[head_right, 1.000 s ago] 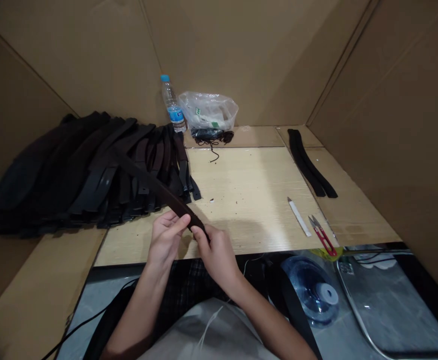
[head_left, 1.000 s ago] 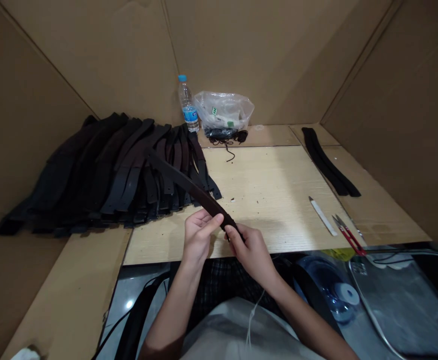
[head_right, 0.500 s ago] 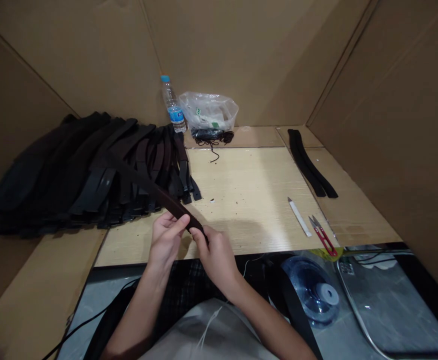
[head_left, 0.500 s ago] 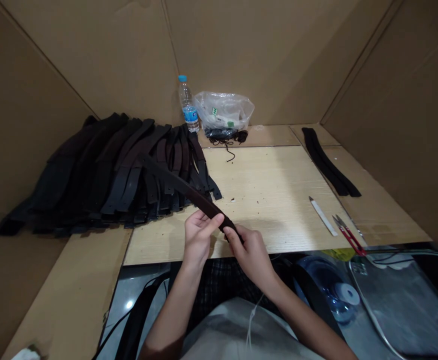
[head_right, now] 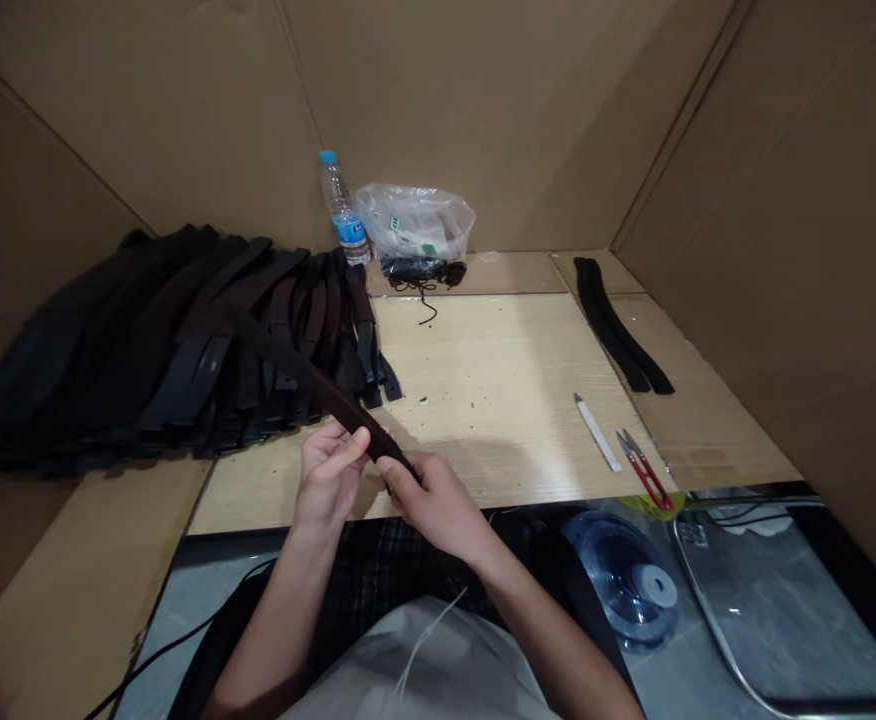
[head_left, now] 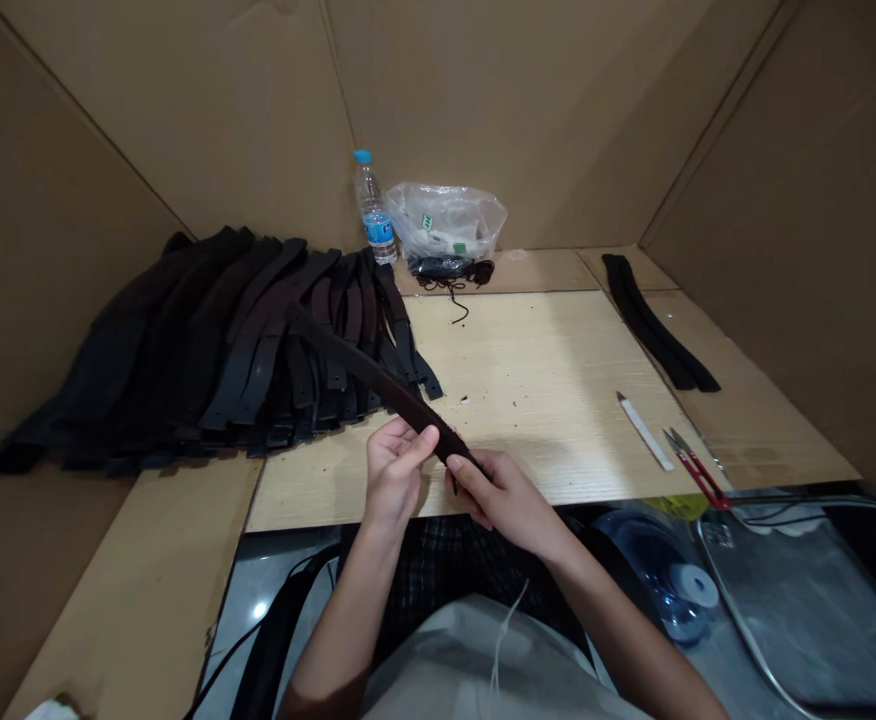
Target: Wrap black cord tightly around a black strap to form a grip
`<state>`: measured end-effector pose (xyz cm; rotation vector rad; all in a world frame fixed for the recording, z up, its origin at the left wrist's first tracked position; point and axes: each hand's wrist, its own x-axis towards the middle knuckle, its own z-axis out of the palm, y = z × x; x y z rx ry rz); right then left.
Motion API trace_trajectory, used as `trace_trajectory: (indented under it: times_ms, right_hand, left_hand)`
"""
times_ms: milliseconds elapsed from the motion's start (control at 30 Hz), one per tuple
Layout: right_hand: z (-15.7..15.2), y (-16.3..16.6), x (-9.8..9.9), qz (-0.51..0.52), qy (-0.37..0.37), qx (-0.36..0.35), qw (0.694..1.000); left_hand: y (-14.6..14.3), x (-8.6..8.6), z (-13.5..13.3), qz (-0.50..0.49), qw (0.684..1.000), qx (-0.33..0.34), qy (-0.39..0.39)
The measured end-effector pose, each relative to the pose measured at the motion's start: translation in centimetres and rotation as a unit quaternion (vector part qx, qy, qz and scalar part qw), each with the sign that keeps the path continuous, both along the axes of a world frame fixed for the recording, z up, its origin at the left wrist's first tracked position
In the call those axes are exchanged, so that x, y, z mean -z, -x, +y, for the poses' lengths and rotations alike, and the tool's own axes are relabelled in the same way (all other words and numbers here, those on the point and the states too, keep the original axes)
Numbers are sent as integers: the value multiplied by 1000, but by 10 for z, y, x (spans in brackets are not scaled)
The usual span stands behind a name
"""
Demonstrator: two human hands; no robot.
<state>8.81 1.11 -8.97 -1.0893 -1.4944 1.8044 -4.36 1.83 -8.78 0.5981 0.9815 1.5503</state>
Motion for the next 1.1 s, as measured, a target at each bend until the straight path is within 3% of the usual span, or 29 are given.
trace_trajectory:
  times_ms: [200,367,600,767,967,1100]
  right_hand:
    - [-5,0,1,2,-22,62,998]
    - [-6,-1,0,11,-11,51,999]
    - [-3,0,4,44,15,37,998]
    - [-3,1,5,54,14,36,998]
    - [-8,4,5,6,-6,42,999]
    - [-7,5,6,0,-8,44,999]
  left_hand:
    - [0,4,-1,24,999,45,13]
    - [3,9,-4,43,995,90,31]
    - [0,6,-3,-46,988,149,21]
    - [-1,4,-4,-64,985,159,37]
    - [0,4,-5,7,995,90,53]
    - [1,4,-5,-6,992,117,53]
